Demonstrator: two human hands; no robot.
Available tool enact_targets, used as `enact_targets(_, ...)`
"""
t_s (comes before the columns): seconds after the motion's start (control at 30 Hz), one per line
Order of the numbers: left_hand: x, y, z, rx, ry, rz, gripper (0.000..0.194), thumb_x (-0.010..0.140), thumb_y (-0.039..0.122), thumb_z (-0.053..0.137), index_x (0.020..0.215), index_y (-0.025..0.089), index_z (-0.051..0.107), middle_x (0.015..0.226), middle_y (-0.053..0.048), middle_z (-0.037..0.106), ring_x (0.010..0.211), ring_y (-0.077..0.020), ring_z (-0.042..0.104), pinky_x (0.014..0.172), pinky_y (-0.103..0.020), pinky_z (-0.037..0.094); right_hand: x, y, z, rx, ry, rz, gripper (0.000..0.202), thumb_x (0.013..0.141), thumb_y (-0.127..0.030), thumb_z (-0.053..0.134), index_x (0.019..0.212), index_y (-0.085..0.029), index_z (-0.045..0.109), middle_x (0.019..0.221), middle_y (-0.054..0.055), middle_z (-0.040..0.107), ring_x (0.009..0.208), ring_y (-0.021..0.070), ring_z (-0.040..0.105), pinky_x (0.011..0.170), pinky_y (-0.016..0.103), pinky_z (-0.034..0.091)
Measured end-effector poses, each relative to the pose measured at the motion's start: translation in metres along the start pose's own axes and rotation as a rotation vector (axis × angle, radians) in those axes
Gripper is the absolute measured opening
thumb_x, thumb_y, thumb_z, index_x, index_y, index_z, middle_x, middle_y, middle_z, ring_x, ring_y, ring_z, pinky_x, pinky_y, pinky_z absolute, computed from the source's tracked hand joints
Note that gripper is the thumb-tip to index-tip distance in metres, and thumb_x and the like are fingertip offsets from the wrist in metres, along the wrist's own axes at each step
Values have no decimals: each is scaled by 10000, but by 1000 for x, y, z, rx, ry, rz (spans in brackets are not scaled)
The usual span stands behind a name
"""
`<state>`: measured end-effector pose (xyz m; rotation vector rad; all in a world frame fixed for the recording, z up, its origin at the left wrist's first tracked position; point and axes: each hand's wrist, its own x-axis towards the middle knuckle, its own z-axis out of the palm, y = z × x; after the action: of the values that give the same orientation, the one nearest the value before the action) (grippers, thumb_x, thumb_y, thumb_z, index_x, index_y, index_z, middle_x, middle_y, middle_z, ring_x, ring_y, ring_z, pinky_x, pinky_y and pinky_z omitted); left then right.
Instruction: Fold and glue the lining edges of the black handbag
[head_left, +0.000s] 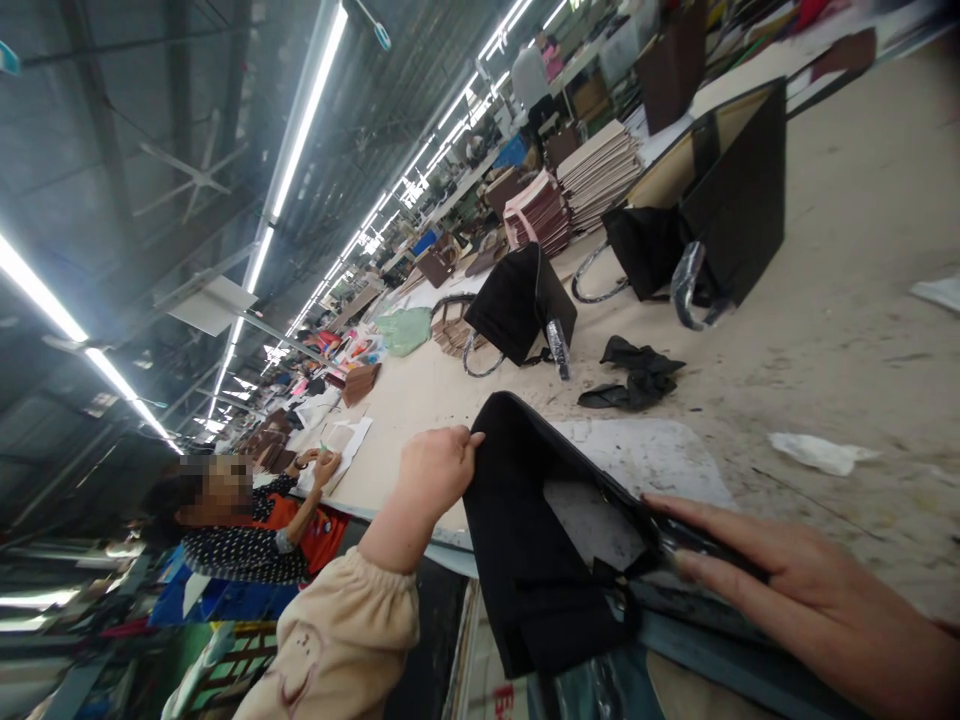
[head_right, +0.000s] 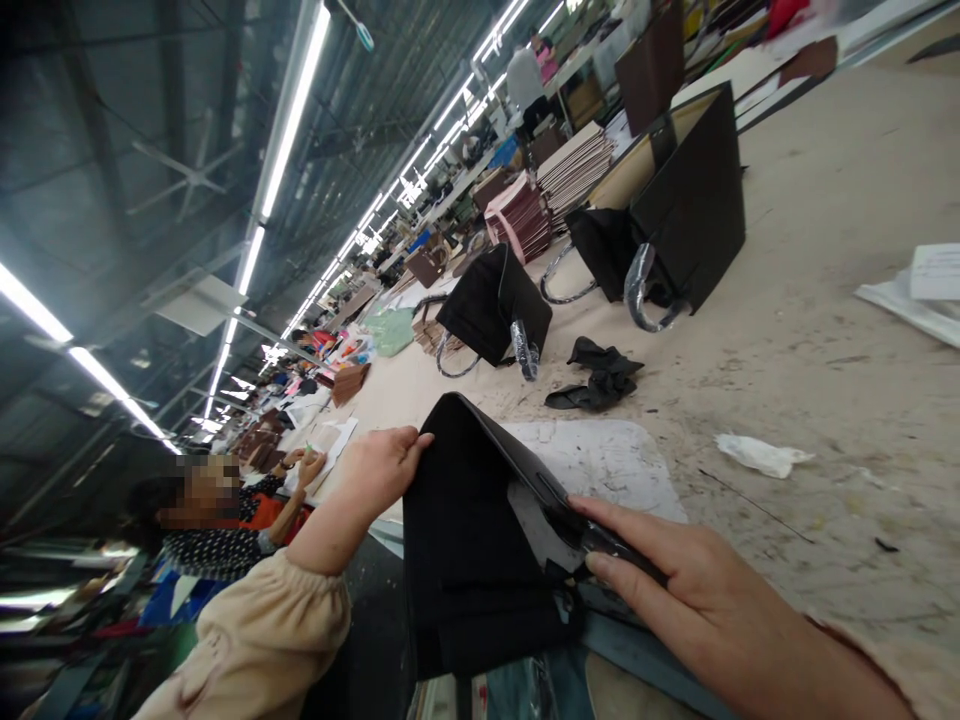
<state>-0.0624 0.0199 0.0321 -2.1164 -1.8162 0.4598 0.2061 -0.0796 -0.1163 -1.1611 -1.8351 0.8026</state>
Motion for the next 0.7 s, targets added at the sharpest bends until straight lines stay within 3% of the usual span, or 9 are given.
enact_targets(0.07, 0, -5, 5, -194, -14, -64, 483, 883, 482, 304, 667, 165, 598, 615, -56, 609, 626, -182, 575, 576, -267, 355, -1, 0, 1, 7, 0, -8, 423, 843, -401, 501, 1255, -306, 526, 1146, 5, 621, 970, 249, 624, 797, 337, 550)
enact_targets(0.17, -6, -13, 13, -679, -49, -160, 620, 871, 579, 201, 592, 150, 553, 552, -36, 570, 595, -152, 558, 586, -249, 393, -3, -1, 0, 27, 3, -17, 415, 851, -398, 486, 1251, -299, 531, 1121, 8, 635, 944, 241, 635, 753, 316, 566)
enact_targets(0.23, -13, -17, 16, -1038, -83, -246, 712, 840, 647, 131, 647, 127, 578, 585, -57, 601, 586, -153, 572, 606, -260, 440, -3, -2, 0, 35, -1, -18, 419, 853, -397, 484, 1256, -293, 527, 1119, 11, 636, 934, 238, 639, 744, 310, 568)
enact_targets(0.3, -19, -20, 16, -1258, -99, -323, 773, 806, 695, 118, 735, 99, 604, 640, -87, 635, 574, -159, 587, 613, -279, 471, -4, -3, 0, 42, -5, -15, 423, 850, -395, 489, 1257, -288, 527, 1128, 16, 631, 942, 242, 635, 744, 308, 567)
enact_targets(0.37, -25, -21, 13, -1240, -104, -337, 743, 789, 711, 193, 759, 98, 612, 654, -87, 644, 574, -162, 597, 612, -275, 471, -4, -4, 1, 55, -8, -13, 422, 847, -389, 496, 1254, -283, 532, 1136, 19, 626, 952, 245, 630, 745, 300, 566)
enact_targets(0.5, -35, -14, 10, -767, -183, -237, 551, 753, 657, 420, 571, 151, 538, 498, -15, 545, 519, -142, 546, 505, -228, 358, -4, -5, 3, 69, -15, -14, 421, 843, -391, 503, 1247, -278, 541, 1145, 23, 619, 958, 246, 627, 759, 301, 559)
enact_targets(0.57, -39, -9, 12, -586, -175, -227, 517, 777, 601, 422, 499, 168, 458, 444, 8, 458, 472, -123, 476, 463, -231, 279, -4, -7, 4, 65, -17, -6, 429, 847, -401, 496, 1255, -275, 533, 1148, 27, 617, 965, 248, 623, 769, 317, 554)
enact_targets(0.7, -43, -5, 16, -628, -171, -217, 467, 838, 468, 350, 474, 181, 407, 436, 15, 415, 465, -113, 446, 469, -230, 286, -3, -14, 1, 94, -49, 10, 427, 858, -397, 481, 1256, -253, 535, 1136, 37, 623, 967, 245, 622, 774, 309, 549)
